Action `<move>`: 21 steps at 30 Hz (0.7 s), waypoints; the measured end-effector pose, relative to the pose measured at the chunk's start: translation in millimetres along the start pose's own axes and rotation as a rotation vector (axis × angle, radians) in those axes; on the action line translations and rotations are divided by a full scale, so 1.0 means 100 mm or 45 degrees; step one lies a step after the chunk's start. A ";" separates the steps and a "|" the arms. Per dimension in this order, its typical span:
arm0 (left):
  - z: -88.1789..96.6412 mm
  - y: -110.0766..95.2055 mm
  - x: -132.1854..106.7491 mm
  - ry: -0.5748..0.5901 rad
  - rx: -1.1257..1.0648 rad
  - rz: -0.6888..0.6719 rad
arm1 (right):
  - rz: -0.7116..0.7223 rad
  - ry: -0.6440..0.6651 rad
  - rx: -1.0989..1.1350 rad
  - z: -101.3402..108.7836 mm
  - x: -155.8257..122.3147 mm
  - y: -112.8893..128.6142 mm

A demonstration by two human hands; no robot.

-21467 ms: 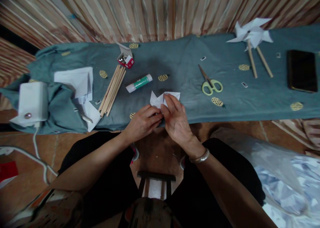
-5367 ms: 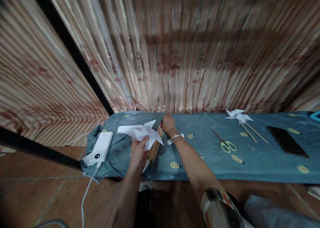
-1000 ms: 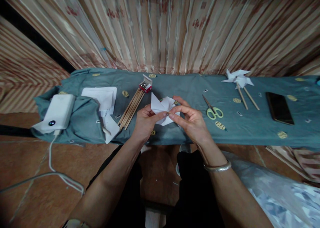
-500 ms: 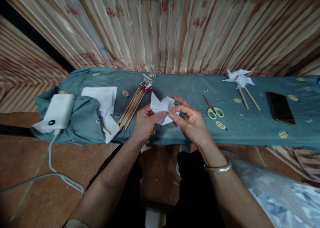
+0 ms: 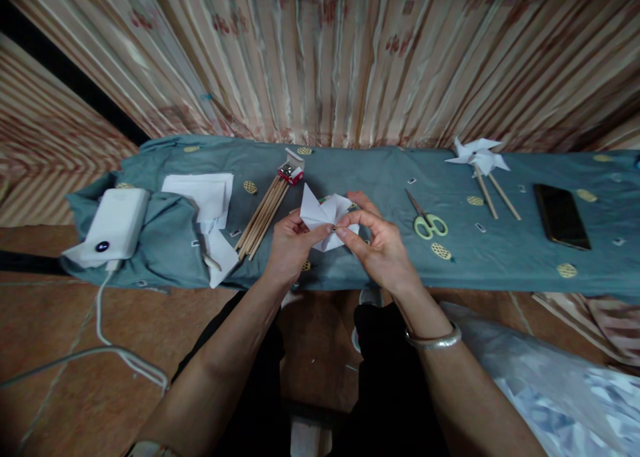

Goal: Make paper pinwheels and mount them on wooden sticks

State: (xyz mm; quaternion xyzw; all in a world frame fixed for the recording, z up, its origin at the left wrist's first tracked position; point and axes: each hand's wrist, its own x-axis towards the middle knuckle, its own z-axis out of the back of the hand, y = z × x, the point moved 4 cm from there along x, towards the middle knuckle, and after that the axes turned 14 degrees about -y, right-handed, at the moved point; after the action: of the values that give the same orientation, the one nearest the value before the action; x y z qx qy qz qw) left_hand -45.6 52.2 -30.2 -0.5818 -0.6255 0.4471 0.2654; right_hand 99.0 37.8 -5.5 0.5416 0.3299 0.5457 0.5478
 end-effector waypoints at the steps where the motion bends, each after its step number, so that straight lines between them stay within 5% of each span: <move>1: 0.00 0.00 0.00 -0.004 0.008 0.003 | 0.004 -0.004 0.001 0.00 0.00 0.00; 21: 0.01 0.04 0.00 -0.003 0.024 0.005 | 0.030 0.019 -0.020 0.00 -0.01 0.02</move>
State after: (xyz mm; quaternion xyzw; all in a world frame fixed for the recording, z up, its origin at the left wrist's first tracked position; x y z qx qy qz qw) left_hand -44.5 51.3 -33.8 -0.5799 -0.6205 0.4541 0.2692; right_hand 98.3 36.7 -3.5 0.5371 0.3233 0.5586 0.5431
